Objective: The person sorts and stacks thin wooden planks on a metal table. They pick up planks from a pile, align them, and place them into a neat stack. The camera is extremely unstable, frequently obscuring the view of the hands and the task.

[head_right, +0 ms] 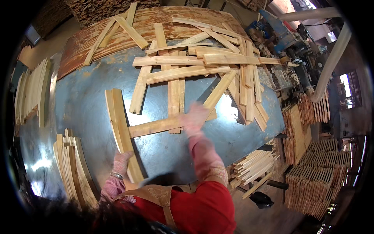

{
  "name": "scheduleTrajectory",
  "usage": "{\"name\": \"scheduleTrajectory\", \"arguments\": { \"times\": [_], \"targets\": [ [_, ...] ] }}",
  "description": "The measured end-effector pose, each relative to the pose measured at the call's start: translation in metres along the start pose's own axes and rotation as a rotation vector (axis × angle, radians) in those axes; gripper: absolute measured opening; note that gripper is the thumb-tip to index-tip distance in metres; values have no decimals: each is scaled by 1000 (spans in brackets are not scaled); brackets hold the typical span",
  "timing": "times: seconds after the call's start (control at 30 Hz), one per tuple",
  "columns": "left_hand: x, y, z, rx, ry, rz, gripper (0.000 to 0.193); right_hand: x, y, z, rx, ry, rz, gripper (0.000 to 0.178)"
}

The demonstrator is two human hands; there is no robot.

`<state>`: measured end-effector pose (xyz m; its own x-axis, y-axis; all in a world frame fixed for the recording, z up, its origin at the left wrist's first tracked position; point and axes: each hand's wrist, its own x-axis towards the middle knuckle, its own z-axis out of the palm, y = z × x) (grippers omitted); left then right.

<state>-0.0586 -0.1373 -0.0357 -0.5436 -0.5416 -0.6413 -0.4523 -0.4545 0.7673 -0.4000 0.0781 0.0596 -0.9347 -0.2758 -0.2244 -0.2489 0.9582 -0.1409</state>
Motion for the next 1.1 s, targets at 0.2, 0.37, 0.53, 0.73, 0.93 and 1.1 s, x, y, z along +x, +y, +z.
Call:
{"name": "scheduleTrajectory", "arguments": {
  "times": [0.2,0.37,0.53,0.73,0.93,1.1],
  "targets": [
    [-82,-46,-76,826,588,123,60,52,141,53,230,45,561,109],
    [-144,-170,-224,1373,916,143,85,-13,216,113,1234,216,450,85],
    [-168,-93,-217,1541,667,-224,96,-113,147,94,1951,-340,185,64],
    [-118,5,-52,812,317,531,51,-199,8,142,1461,-834,-134,57],
    [-99,-30,-78,639,180,94,57,-112,-60,83,101,12,-649,66],
    [-126,-80,-211,620,469,-111,56,-14,-20,130,-226,121,-596,82]
  ]
}}
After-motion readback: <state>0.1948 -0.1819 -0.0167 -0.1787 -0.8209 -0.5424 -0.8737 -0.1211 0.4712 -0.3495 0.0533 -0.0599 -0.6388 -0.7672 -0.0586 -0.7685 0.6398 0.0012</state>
